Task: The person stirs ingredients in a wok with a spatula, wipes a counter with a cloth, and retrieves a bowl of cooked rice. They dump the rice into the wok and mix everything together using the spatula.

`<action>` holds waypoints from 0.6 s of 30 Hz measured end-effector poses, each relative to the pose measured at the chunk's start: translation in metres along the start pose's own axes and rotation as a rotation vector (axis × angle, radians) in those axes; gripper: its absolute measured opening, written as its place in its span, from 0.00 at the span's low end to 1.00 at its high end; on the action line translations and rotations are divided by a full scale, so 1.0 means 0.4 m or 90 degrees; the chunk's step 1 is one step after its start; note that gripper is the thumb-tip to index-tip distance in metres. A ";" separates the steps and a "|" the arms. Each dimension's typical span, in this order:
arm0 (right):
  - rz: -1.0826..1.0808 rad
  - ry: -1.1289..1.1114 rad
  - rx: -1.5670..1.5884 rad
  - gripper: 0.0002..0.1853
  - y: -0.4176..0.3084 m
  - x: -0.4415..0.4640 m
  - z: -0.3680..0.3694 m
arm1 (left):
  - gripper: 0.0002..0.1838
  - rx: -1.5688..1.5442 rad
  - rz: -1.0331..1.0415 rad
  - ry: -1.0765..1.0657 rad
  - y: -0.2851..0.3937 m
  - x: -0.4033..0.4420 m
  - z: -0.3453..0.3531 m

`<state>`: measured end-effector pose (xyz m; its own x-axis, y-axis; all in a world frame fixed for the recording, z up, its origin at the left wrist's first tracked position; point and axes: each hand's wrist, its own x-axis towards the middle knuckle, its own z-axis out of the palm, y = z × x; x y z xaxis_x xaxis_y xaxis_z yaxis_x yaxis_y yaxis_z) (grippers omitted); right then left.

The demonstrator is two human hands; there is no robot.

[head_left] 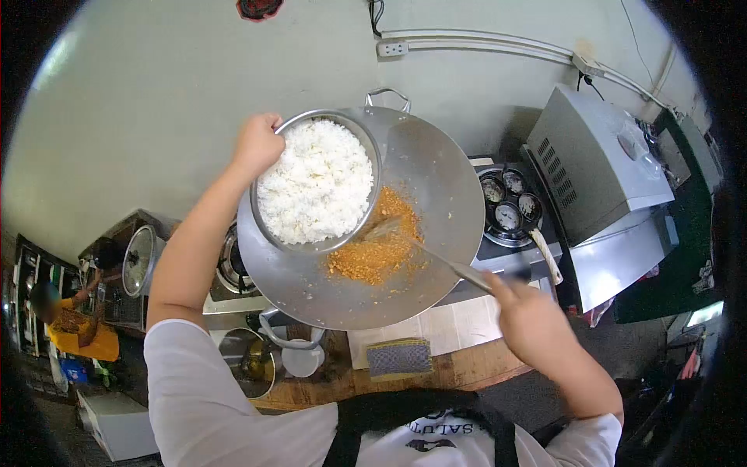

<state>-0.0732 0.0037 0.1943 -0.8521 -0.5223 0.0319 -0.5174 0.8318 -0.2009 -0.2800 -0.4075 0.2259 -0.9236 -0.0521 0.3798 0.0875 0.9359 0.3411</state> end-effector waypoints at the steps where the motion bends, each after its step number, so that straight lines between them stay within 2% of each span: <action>1: 0.044 0.014 0.039 0.28 -0.010 -0.031 -0.041 | 0.05 0.015 0.004 0.005 0.003 -0.002 0.000; 3: 0.130 0.037 0.114 0.27 -0.026 -0.078 -0.103 | 0.05 0.020 0.005 0.013 -0.008 -0.009 -0.002; 6: 0.168 0.130 0.223 0.28 -0.022 -0.115 -0.106 | 0.06 0.005 0.021 0.018 -0.014 -0.009 0.017; 9: 0.227 0.114 0.406 0.26 -0.041 -0.096 -0.036 | 0.07 0.010 0.035 0.005 0.007 -0.010 0.018; 11: 0.247 0.044 0.458 0.24 -0.075 -0.066 0.009 | 0.07 -0.018 0.008 -0.023 0.060 -0.051 -0.009; 13: 0.149 0.149 0.532 0.22 -0.094 -0.042 0.102 | 0.08 -0.050 0.042 0.006 0.091 -0.087 -0.018; 16: 0.212 0.080 0.564 0.22 -0.148 -0.049 0.119 | 0.07 -0.064 0.125 0.051 0.142 -0.137 -0.035; 18: 0.198 0.080 0.613 0.23 -0.166 -0.045 0.144 | 0.06 -0.053 0.186 0.054 0.175 -0.159 -0.043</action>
<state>-0.0191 -0.0531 0.1506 -0.9687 -0.2395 -0.0651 -0.0358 0.3945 -0.9182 -0.2090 -0.3447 0.2402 -0.8209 0.1824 0.5412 0.3780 0.8839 0.2755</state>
